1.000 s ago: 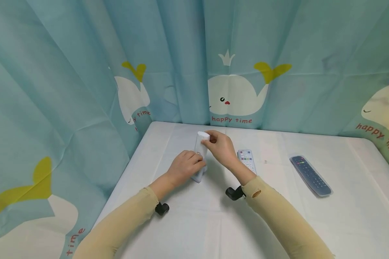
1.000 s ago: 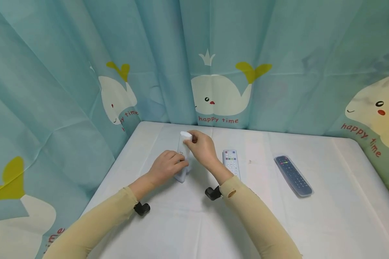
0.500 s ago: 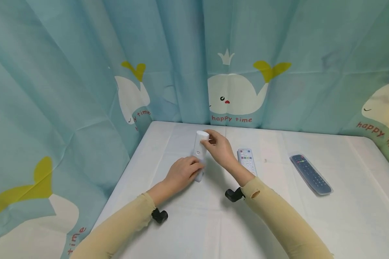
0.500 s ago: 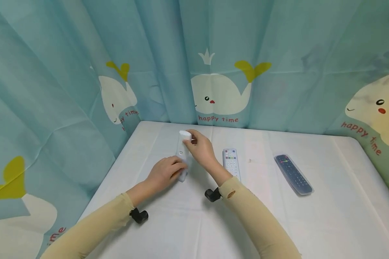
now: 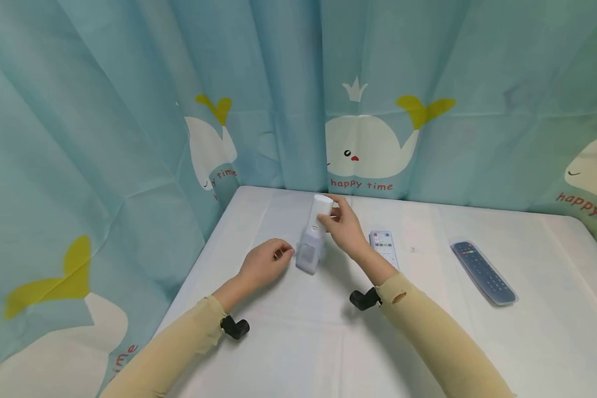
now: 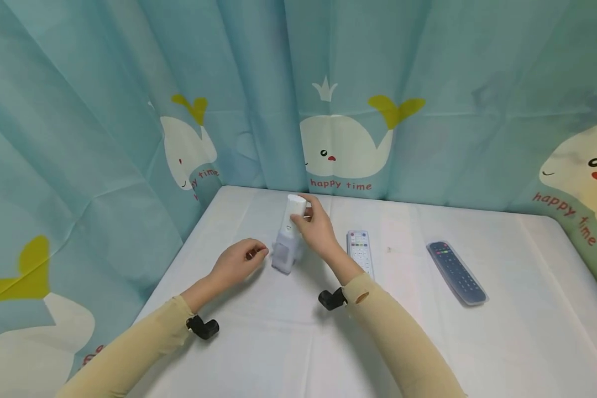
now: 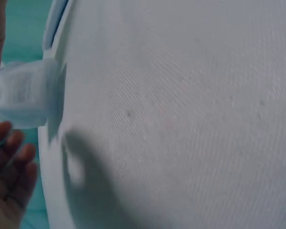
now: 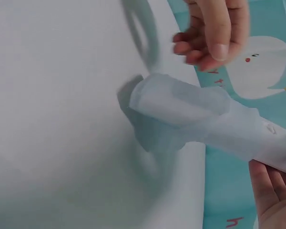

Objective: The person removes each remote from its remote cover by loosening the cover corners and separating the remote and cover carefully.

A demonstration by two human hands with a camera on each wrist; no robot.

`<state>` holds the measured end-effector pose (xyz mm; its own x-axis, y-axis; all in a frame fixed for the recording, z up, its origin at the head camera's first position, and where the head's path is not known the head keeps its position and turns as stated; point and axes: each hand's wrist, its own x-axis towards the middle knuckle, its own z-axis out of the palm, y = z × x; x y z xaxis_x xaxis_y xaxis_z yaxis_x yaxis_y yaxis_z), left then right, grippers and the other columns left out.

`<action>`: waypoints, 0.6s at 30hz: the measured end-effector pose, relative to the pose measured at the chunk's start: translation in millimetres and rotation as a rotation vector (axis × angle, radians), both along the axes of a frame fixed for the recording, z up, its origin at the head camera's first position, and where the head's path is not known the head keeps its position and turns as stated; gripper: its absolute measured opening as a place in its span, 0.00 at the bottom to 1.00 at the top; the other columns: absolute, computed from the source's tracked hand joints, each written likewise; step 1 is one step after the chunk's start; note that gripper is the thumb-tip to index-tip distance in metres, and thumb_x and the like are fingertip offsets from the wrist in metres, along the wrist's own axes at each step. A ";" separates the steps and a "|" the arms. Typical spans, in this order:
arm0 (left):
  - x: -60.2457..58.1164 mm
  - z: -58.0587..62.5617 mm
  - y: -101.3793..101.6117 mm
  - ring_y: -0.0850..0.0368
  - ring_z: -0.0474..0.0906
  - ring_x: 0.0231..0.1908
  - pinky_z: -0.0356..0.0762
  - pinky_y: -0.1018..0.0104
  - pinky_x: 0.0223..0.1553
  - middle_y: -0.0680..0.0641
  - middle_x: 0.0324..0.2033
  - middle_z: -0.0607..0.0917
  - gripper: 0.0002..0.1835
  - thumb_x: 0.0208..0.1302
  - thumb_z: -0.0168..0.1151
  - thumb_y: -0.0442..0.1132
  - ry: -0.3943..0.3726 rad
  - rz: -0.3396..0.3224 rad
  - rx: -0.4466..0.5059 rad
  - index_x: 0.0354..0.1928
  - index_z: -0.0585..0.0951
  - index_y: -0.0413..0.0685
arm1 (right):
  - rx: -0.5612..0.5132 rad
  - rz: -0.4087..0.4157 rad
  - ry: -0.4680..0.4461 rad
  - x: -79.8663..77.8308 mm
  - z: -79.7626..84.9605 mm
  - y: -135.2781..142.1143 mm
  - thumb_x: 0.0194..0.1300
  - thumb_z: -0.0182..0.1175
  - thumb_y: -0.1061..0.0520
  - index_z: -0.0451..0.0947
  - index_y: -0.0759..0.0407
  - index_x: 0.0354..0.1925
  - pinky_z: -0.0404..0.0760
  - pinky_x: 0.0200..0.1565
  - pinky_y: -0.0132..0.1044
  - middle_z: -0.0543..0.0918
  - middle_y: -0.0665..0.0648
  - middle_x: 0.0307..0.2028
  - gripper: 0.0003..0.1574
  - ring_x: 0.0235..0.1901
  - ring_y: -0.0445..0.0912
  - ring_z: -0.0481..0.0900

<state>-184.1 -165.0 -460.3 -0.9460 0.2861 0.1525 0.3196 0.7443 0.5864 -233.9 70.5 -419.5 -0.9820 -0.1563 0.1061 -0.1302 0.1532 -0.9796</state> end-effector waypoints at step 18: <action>-5.3 7.2 20.8 0.52 0.83 0.51 0.82 0.59 0.53 0.39 0.55 0.84 0.23 0.77 0.58 0.45 -0.532 0.003 0.572 0.61 0.79 0.32 | -0.144 -0.004 -0.160 -2.6 17.3 12.9 0.74 0.61 0.61 0.60 0.56 0.76 0.86 0.44 0.39 0.81 0.67 0.55 0.38 0.50 0.53 0.82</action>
<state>-189.3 -144.2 -453.1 -0.9342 0.2966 -0.1984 -0.1135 0.2803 0.9532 -236.5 83.4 -402.2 -0.9888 -0.1464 -0.0302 0.0291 0.0100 -0.9995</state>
